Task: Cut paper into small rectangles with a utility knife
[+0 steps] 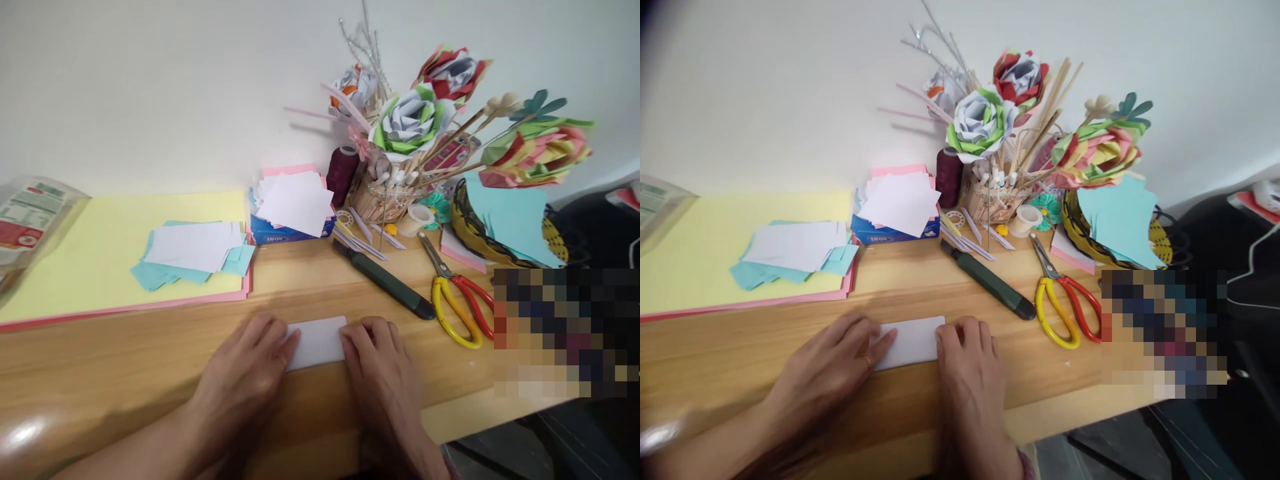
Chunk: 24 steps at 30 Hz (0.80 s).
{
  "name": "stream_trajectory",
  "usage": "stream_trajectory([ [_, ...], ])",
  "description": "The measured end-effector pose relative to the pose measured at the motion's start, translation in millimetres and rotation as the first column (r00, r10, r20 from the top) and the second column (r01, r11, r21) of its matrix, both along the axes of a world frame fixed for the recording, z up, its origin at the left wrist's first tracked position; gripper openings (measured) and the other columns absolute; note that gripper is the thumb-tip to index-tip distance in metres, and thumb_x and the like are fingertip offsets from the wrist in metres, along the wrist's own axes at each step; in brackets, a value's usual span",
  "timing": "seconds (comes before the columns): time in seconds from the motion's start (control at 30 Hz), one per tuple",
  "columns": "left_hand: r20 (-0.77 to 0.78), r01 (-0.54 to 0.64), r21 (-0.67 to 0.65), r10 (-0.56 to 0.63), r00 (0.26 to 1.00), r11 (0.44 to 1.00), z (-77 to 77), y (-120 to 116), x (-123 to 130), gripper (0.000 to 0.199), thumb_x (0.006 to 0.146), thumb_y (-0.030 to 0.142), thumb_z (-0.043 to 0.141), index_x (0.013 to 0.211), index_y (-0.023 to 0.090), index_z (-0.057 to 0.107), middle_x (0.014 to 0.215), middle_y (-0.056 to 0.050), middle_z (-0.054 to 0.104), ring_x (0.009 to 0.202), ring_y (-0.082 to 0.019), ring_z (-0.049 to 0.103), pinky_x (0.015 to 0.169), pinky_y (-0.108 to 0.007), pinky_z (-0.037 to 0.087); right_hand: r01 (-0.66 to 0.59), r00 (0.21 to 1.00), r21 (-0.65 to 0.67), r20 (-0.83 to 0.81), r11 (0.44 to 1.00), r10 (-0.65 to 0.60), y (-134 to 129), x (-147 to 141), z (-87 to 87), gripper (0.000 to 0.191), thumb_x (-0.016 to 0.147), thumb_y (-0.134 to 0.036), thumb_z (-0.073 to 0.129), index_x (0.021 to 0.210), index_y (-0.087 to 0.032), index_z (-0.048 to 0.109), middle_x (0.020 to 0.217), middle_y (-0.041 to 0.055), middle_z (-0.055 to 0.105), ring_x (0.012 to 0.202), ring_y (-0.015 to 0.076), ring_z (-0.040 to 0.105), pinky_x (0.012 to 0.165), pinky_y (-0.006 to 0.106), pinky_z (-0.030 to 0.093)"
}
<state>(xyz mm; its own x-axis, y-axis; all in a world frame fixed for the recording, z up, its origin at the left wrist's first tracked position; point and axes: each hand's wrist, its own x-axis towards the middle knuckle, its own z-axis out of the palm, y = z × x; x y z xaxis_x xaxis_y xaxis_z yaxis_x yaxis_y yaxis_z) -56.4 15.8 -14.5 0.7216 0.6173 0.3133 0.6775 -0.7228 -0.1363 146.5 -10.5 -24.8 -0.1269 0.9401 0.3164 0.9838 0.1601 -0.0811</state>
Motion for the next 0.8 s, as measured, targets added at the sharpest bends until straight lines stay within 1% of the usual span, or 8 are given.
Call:
stream_trajectory([
  [0.07,0.066,0.103,-0.003,-0.102,0.993,0.995,1.8,4,2,0.029,0.091,0.011,0.037,0.105,0.01,0.063,0.101,-0.009,0.064,0.106,-0.025,0.05,0.092,-0.041,0.041,-0.032,0.999,0.031,0.036,0.999,0.031,0,-2,1.1,0.015,0.086,-0.016,0.048,0.08,-0.02,0.061,0.083,0.0045,0.061,0.079,0.0207,0.053,0.069,0.032,0.041],
  [0.17,0.093,0.185,-0.057,-0.18,0.979,0.981,-1.9,9,1,0.03,0.092,0.019,0.043,0.119,0.016,0.057,0.112,-0.004,0.063,0.117,-0.025,0.043,0.106,-0.044,0.025,-0.074,0.995,0.107,0.07,0.991,0.066,-4,-8,4.1,0.022,0.087,-0.01,0.041,0.092,-0.015,0.063,0.093,0.0086,0.063,0.086,0.0218,0.053,0.074,0.034,0.042],
  [0.27,0.101,0.195,-0.085,-0.186,0.977,0.977,-7.6,11,-1,0.025,0.09,0.025,0.051,0.114,0.023,0.06,0.11,-0.001,0.063,0.118,-0.025,0.043,0.107,-0.046,0.021,-0.188,0.982,0.199,0.039,0.962,0.184,-17,-15,5.5,0.032,0.089,-0.007,0.033,0.101,-0.01,0.062,0.094,0.0103,0.064,0.089,0.0201,0.053,0.078,0.032,0.043],
  [0.4,0.12,0.168,-0.068,-0.159,0.98,0.983,-11.2,13,-1,0.022,0.089,0.026,0.054,0.109,0.027,0.063,0.113,-0.001,0.062,0.118,-0.025,0.043,0.104,-0.048,0.024,-0.292,0.955,0.19,-0.002,0.937,0.298,-38,-22,2.8,0.039,0.092,-0.011,0.026,0.104,-0.008,0.063,0.098,0.0098,0.065,0.096,0.0197,0.054,0.083,0.03,0.044],
  [0.5,0.115,0.176,0.018,-0.177,0.978,0.984,-9.0,10,-1,0.025,0.091,0.022,0.047,0.11,0.023,0.063,0.115,-0.002,0.062,0.117,-0.024,0.044,0.106,-0.046,0.022,-0.314,0.948,0.175,-0.001,0.933,0.319,-45,-24,-0.9,0.039,0.092,-0.013,0.027,0.107,-0.006,0.062,0.101,0.0099,0.064,0.1,0.0206,0.052,0.087,0.031,0.044],
  [0.6,0.033,0.268,0.087,-0.271,0.962,0.96,-5.7,-2,-1,0.031,0.094,0.017,0.037,0.113,0.017,0.061,0.119,-0.002,0.061,0.117,-0.021,0.045,0.11,-0.043,0.018,-0.314,0.948,0.184,0.005,0.931,0.319,-46,-24,-4.5,0.035,0.09,-0.012,0.033,0.107,-0.006,0.062,0.102,0.0095,0.065,0.101,0.0204,0.052,0.09,0.032,0.043],
  [0.67,-0.019,0.315,0.091,-0.315,0.949,0.945,-5.8,-13,-2,0.034,0.094,0.014,0.032,0.115,0.012,0.06,0.121,-0.004,0.061,0.117,-0.019,0.047,0.109,-0.039,0.022,-0.295,0.954,0.185,-0.005,0.938,0.301,-46,-24,-6.2,0.034,0.09,-0.011,0.034,0.106,-0.007,0.063,0.102,0.0089,0.065,0.1,0.0196,0.052,0.09,0.032,0.042],
  [0.8,-0.064,0.213,0.044,-0.21,0.975,0.976,-10.0,-29,-5,0.039,0.092,0.012,0.029,0.12,0.008,0.056,0.128,-0.008,0.057,0.122,-0.019,0.046,0.101,-0.031,0.032,-0.274,0.96,0.157,-0.009,0.949,0.279,-47,-23,-8.5,0.033,0.089,-0.012,0.036,0.11,-0.009,0.061,0.104,0.009,0.065,0.104,0.0191,0.051,0.091,0.032,0.042],
])
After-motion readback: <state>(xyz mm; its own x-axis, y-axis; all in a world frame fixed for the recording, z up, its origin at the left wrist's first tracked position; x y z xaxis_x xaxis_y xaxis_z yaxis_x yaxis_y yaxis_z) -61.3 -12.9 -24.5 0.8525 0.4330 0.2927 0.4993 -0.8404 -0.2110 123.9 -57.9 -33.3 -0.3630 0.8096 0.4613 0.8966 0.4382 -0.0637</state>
